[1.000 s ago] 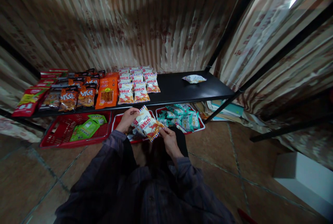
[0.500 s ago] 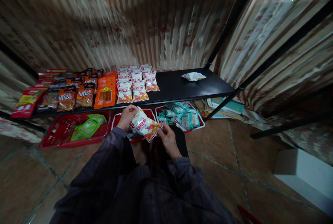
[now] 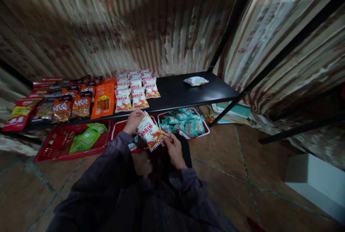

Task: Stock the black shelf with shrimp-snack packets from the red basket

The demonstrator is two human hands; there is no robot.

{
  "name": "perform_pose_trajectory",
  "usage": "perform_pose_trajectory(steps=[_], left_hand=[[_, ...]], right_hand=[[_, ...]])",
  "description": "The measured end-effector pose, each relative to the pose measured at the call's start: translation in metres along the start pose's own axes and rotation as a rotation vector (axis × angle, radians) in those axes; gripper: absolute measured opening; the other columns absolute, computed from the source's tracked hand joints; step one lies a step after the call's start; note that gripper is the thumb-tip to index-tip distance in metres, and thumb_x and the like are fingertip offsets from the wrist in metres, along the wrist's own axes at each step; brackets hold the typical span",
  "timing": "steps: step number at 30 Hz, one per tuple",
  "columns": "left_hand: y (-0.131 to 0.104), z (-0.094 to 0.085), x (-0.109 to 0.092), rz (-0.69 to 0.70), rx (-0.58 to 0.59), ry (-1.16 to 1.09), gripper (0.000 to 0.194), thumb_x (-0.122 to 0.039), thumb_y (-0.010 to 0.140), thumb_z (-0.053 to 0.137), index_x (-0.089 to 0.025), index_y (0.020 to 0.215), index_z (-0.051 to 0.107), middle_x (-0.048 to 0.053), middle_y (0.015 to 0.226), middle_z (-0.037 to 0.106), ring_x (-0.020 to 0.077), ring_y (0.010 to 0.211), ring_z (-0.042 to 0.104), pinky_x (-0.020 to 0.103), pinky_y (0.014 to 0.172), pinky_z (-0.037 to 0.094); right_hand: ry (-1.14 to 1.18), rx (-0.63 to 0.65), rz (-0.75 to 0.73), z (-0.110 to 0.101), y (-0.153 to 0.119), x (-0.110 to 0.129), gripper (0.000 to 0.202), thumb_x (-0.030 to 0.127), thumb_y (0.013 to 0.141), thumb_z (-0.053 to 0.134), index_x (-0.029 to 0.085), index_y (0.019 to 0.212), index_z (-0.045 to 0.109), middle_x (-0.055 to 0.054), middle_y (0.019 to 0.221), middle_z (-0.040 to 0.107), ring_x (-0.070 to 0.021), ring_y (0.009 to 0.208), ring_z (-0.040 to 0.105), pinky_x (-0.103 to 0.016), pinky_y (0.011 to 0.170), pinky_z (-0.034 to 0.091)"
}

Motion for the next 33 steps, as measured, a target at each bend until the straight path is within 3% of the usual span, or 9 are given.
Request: perform_pose_trajectory(steps=[5, 9, 12, 22, 28, 33], left_hand=[[0.015, 0.016, -0.004, 0.022, 0.067, 0.030, 0.020, -0.026, 0.054, 0.072, -0.019, 0.061, 0.055, -0.002, 0.054, 0.058, 0.0109, 0.049, 0.050, 0.022, 0.050, 0.037], [0.023, 0.021, -0.004, 0.019, 0.031, 0.059, 0.017, -0.022, 0.054, 0.070, -0.019, 0.060, 0.055, -0.003, 0.052, 0.057, 0.0107, 0.048, 0.050, 0.022, 0.049, 0.036], [0.024, 0.031, -0.012, 0.043, 0.058, 0.126, 0.015, -0.019, 0.055, 0.070, -0.019, 0.057, 0.055, -0.004, 0.051, 0.056, 0.0101, 0.048, 0.048, 0.022, 0.050, 0.035], [0.033, 0.055, -0.020, 0.096, 0.193, 0.291, 0.011, -0.023, 0.061, 0.068, -0.018, 0.059, 0.059, -0.002, 0.054, 0.058, 0.0121, 0.052, 0.050, 0.023, 0.052, 0.035], [0.036, 0.052, -0.026, 0.139, 0.226, 0.357, 0.005, -0.021, 0.063, 0.067, -0.019, 0.062, 0.063, 0.000, 0.060, 0.061, 0.0146, 0.059, 0.054, 0.025, 0.057, 0.039], [0.022, 0.036, -0.040, 0.295, 0.053, 0.454, 0.011, -0.014, 0.062, 0.069, -0.022, 0.069, 0.065, 0.001, 0.074, 0.065, 0.0172, 0.071, 0.056, 0.029, 0.074, 0.042]], right_hand=[[0.021, 0.050, 0.064, -0.003, 0.004, -0.005, 0.039, 0.046, 0.054, 0.077, 0.019, 0.077, 0.062, 0.001, 0.065, 0.066, -0.0122, 0.057, 0.057, -0.021, 0.051, 0.045], [0.078, 0.110, 0.072, -0.001, 0.007, -0.005, 0.040, 0.040, 0.058, 0.078, 0.019, 0.089, 0.064, -0.002, 0.085, 0.070, -0.0147, 0.075, 0.063, -0.024, 0.069, 0.050], [0.106, 0.085, 0.045, -0.005, 0.012, -0.002, 0.049, 0.038, 0.056, 0.079, 0.022, 0.100, 0.064, -0.002, 0.096, 0.069, -0.0168, 0.083, 0.064, -0.028, 0.076, 0.051], [0.172, 0.074, 0.116, -0.001, 0.021, -0.001, 0.040, 0.041, 0.055, 0.079, 0.020, 0.089, 0.071, -0.001, 0.078, 0.071, -0.0167, 0.067, 0.064, -0.029, 0.065, 0.052], [0.187, -0.042, 0.125, -0.011, 0.026, -0.002, 0.042, 0.040, 0.051, 0.081, 0.019, 0.086, 0.071, -0.002, 0.078, 0.071, -0.0162, 0.063, 0.063, -0.028, 0.058, 0.050], [0.187, -0.128, 0.055, -0.018, 0.030, 0.004, 0.041, 0.040, 0.053, 0.080, 0.020, 0.087, 0.071, -0.002, 0.081, 0.071, -0.0166, 0.065, 0.062, -0.028, 0.059, 0.050]])
Point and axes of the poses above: each hand's wrist, its own y-axis towards the middle knuckle, its own z-axis out of the palm, x = y × z, the point moved 9 cm from there along y, towards the middle knuckle
